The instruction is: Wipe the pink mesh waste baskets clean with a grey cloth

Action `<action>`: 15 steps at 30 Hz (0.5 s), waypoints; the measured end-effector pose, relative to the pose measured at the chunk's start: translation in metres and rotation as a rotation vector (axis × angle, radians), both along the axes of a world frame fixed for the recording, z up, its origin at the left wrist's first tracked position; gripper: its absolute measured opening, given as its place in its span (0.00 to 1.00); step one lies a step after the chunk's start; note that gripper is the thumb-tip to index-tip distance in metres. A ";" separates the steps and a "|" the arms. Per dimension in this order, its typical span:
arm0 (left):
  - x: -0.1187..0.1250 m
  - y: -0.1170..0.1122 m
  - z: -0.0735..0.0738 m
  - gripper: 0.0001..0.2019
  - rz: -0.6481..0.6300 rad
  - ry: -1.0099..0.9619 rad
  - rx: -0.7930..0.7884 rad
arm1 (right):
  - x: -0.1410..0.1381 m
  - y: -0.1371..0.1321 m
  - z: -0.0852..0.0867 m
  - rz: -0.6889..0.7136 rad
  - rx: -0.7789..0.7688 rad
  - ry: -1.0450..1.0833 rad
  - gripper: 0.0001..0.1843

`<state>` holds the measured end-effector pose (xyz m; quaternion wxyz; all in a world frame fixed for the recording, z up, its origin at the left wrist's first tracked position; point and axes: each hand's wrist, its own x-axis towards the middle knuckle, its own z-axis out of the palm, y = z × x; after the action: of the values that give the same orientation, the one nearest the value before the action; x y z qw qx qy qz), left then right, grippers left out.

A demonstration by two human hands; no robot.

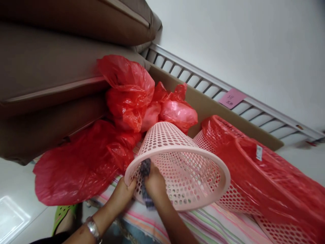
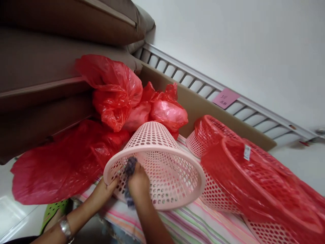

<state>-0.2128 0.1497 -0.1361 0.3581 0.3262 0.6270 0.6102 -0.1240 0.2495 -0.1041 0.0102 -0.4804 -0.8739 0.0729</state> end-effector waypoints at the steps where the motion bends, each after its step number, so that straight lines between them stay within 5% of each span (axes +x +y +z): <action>1: 0.000 0.000 0.000 0.17 0.002 0.011 -0.006 | 0.011 -0.019 -0.001 0.018 -0.013 -0.008 0.29; 5: -0.005 -0.005 0.009 0.15 0.036 0.061 -0.044 | 0.046 -0.071 -0.002 0.049 -0.062 -0.093 0.34; 8: -0.016 -0.009 0.016 0.14 0.105 0.099 -0.018 | 0.056 -0.079 0.000 0.060 -0.069 -0.112 0.33; 15: -0.024 0.000 0.007 0.19 0.030 -0.008 -0.015 | 0.019 -0.012 0.003 -0.069 -0.029 -0.021 0.25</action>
<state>-0.2369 0.1497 -0.1295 0.3540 0.3115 0.6348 0.6121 -0.1054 0.2378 -0.1013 -0.0033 -0.5113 -0.8557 0.0799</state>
